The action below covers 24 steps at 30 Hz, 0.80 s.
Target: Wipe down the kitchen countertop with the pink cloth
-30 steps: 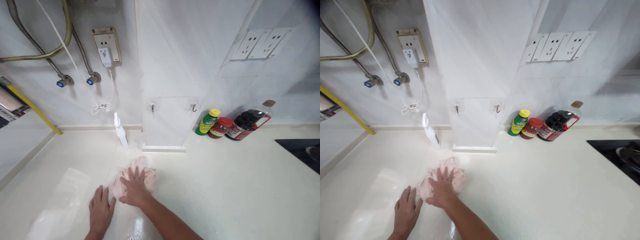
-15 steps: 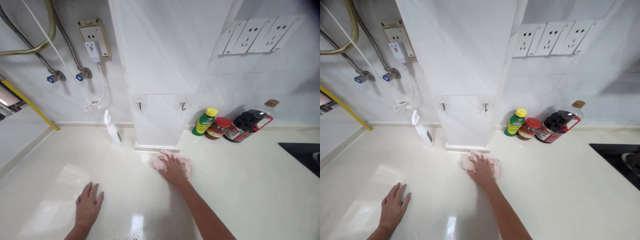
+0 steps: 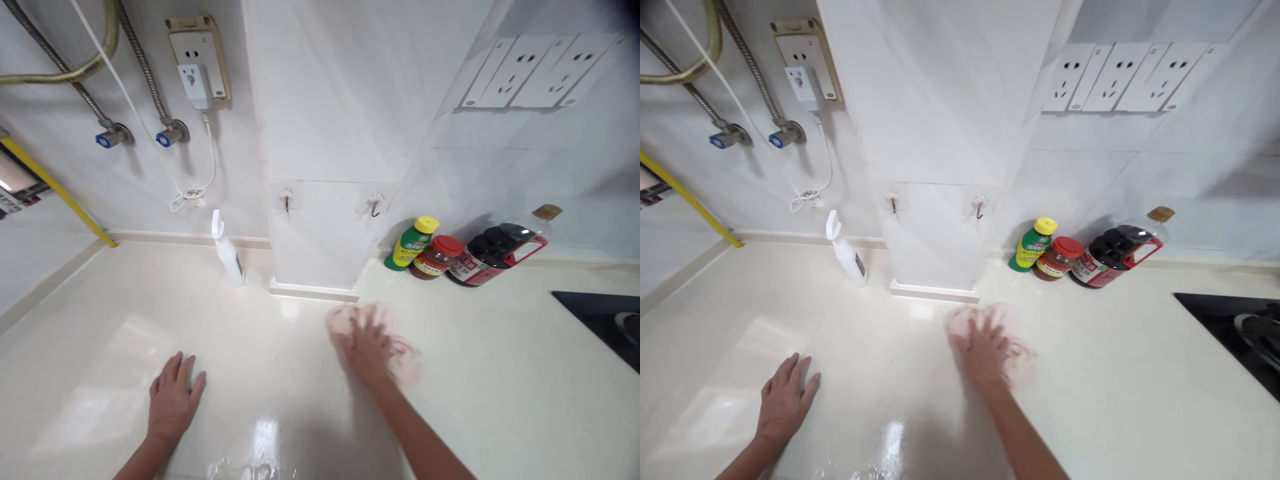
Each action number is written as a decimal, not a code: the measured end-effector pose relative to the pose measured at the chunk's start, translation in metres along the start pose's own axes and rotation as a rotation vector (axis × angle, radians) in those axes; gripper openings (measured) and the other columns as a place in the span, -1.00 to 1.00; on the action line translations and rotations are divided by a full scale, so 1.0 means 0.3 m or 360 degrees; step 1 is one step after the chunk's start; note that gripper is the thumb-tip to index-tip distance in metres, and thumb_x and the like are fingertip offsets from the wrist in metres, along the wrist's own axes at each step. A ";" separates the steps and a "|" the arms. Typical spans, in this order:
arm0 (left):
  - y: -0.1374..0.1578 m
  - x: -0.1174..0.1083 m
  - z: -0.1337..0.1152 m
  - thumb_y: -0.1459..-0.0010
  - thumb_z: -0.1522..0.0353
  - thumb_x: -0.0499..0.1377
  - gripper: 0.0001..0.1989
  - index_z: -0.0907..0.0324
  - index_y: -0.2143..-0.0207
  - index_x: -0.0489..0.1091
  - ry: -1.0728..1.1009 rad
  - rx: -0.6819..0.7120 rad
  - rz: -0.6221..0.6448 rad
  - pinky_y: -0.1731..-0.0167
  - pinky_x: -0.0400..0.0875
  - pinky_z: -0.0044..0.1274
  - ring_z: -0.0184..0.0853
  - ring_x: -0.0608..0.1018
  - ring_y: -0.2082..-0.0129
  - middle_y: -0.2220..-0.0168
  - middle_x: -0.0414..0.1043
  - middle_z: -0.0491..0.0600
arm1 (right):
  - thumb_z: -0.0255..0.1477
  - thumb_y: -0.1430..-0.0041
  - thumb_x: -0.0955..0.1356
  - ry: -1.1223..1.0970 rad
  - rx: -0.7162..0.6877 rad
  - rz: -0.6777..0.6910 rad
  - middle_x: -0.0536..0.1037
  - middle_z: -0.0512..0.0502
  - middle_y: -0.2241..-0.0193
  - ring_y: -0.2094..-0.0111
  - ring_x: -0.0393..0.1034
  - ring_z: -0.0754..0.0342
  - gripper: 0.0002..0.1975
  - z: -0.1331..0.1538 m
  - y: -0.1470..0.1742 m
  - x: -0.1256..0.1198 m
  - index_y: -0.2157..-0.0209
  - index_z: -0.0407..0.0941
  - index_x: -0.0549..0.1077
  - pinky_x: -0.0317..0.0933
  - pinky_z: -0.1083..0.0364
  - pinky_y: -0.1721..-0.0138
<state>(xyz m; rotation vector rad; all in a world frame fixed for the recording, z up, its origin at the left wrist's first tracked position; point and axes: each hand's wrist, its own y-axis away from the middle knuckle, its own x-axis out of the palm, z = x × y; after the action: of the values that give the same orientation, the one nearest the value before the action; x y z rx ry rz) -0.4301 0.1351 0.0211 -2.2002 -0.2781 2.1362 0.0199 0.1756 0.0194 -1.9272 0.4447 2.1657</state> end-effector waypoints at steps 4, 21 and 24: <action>-0.005 -0.008 -0.003 -0.29 0.12 -0.14 -0.45 0.23 -0.16 0.30 0.0011 -0.0032 0.0043 -0.17 0.17 -0.13 -0.02 0.21 -0.30 -0.29 0.16 0.24 | 0.06 -0.27 0.18 -0.0395 -0.0826 0.0318 -0.17 -0.19 -0.42 -0.39 -0.38 -0.43 -0.31 0.397 0.224 -0.008 -0.33 0.06 0.16 -0.42 -0.45 -0.26; -0.021 -0.042 -0.033 -0.24 0.03 -0.21 -0.34 0.22 -0.19 0.26 0.0129 -0.0115 0.0135 -0.20 0.14 -0.06 0.05 0.20 -0.30 -0.31 0.11 0.22 | 0.02 -0.29 0.13 -0.0033 -0.0384 0.0094 -0.02 -0.07 -0.40 -0.37 -0.19 -0.31 -0.37 -0.602 0.123 0.037 -0.33 0.16 0.12 -0.26 -0.44 -0.23; -0.023 -0.025 -0.022 -0.24 0.03 -0.20 -0.35 0.20 -0.19 0.26 0.0121 -0.0117 0.0130 -0.20 0.15 -0.06 0.05 0.21 -0.29 -0.31 0.12 0.20 | 0.03 -0.26 0.07 -0.0044 0.0007 -0.0103 0.07 -0.19 -0.36 -0.36 -0.13 -0.25 -0.26 -0.852 0.033 0.064 -0.38 0.02 -0.01 -0.13 -0.33 -0.23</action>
<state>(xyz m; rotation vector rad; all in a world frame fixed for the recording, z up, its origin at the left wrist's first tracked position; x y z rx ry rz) -0.4244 0.1411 0.0299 -2.3668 -0.2708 2.1090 0.2513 0.0740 -0.0244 -1.8800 0.3769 2.1465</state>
